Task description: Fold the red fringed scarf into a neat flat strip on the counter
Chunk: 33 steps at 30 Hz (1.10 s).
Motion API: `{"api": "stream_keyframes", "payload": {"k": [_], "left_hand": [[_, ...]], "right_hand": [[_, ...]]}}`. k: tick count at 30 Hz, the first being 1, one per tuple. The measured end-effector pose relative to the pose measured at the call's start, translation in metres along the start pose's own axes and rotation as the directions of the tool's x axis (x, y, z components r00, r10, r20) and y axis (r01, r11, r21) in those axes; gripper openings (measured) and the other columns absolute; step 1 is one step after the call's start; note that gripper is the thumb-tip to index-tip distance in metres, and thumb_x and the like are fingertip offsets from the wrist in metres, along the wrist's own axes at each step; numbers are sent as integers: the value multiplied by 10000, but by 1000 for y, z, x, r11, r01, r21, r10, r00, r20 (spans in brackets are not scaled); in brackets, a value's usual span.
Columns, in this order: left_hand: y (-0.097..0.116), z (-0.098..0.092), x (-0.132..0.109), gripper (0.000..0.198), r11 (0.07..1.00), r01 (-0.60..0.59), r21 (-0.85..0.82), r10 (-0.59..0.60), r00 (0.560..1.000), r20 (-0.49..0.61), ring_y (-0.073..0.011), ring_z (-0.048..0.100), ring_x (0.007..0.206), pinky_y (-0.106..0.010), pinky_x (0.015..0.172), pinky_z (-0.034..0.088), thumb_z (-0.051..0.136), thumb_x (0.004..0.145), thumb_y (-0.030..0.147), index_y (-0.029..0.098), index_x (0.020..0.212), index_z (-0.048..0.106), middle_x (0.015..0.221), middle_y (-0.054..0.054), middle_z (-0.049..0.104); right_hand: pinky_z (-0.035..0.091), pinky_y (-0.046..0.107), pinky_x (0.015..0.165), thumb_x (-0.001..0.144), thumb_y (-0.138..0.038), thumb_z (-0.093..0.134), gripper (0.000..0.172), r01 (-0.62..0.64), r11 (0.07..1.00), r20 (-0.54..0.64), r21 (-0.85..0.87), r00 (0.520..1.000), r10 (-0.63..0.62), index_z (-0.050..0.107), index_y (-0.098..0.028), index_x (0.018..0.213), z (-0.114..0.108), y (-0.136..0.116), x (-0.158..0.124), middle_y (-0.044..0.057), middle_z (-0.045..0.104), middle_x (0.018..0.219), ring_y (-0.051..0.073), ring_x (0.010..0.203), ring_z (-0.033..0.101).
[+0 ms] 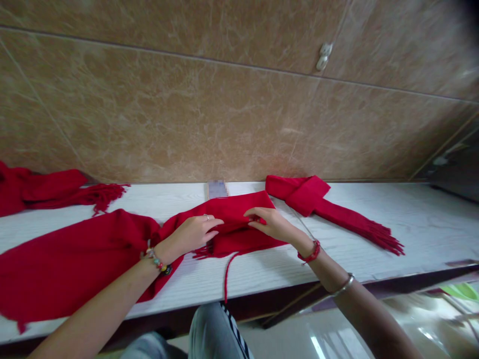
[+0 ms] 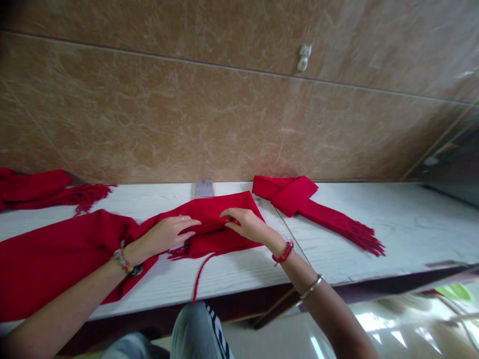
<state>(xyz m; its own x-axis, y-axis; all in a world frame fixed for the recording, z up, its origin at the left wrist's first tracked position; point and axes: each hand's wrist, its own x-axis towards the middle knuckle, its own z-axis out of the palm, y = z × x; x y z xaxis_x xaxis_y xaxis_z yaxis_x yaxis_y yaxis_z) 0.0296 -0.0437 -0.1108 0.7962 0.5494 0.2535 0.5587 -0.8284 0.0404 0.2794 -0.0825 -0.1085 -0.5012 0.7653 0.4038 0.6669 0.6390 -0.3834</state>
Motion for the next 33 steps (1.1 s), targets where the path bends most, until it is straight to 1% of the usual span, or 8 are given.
{"api": "stream_keyframes", "payload": {"k": [5, 8, 12, 17, 19, 26, 30, 33], "left_hand": [[-4, 0, 0, 255, 996, -63, 68, 61, 998, 31, -185, 596, 904, -290, 797, 465, 478, 852, 153, 144, 1088, 575, 1006, -73, 640], [-8, -2, -2, 273, 980, -131, 150, 125, 991, 52, -177, 601, 878, -285, 784, 464, 442, 848, 86, 153, 1079, 570, 965, -65, 646], [-7, -2, -2, 326, 962, -170, 214, 163, 985, 53, -170, 594, 861, -282, 782, 454, 421, 819, 14, 145, 1093, 542, 916, -62, 640], [0, 0, 0, 170, 957, -207, 205, 215, 977, -14, -188, 565, 867, -298, 775, 444, 540, 831, 220, 143, 980, 568, 965, -72, 595], [1, 2, 1, 141, 958, -216, 189, 229, 972, -47, -172, 563, 851, -278, 760, 440, 531, 839, 204, 147, 962, 571, 942, -62, 593], [-7, 4, 2, 166, 935, -266, 234, 287, 956, -59, -152, 577, 738, -282, 720, 432, 457, 853, 83, 149, 923, 592, 785, -30, 622], [-4, 5, -1, 242, 914, -249, 319, 273, 961, -33, -164, 574, 754, -287, 710, 428, 457, 828, 31, 138, 1020, 558, 805, -43, 623], [0, 7, 0, 198, 912, -239, 334, 259, 966, -15, -164, 558, 766, -286, 717, 424, 464, 828, 38, 142, 970, 555, 812, -42, 607]], "right_hand": [[443, 372, 846, 780, -222, 571, 395, 51, 985, -100, -165, 993, -68, 474, -188, 1162, 18, 10, -29, 104, 553, 1063, 208, 987, 515], [457, 370, 808, 762, -148, 555, 300, -22, 975, -206, -219, 978, -24, 530, -170, 1060, 22, 18, -38, 100, 570, 974, 210, 926, 527], [475, 301, 714, 719, -31, 484, 266, -97, 979, -247, -178, 968, 51, 571, -173, 925, 20, 24, -39, 67, 593, 861, 175, 802, 560], [460, 279, 687, 728, -17, 412, 266, -88, 983, -309, -159, 951, 35, 596, -180, 829, 21, 25, -41, 50, 601, 782, 160, 740, 562], [457, 280, 692, 730, -16, 392, 284, -86, 984, -327, -156, 944, 31, 595, -188, 830, 21, 26, -42, 47, 599, 785, 159, 745, 558], [454, 304, 699, 665, 6, 392, 277, -54, 981, -376, -188, 926, -22, 543, -196, 780, 21, 32, -41, 49, 567, 776, 177, 755, 524], [455, 325, 737, 683, 3, 424, 276, -38, 987, -336, -158, 942, -18, 540, -202, 827, 21, 29, -42, 55, 577, 844, 185, 817, 535], [453, 346, 756, 736, -53, 499, 259, 12, 984, -284, -180, 957, -64, 556, -200, 942, 23, 22, -39, 69, 594, 904, 197, 860, 539]]}}
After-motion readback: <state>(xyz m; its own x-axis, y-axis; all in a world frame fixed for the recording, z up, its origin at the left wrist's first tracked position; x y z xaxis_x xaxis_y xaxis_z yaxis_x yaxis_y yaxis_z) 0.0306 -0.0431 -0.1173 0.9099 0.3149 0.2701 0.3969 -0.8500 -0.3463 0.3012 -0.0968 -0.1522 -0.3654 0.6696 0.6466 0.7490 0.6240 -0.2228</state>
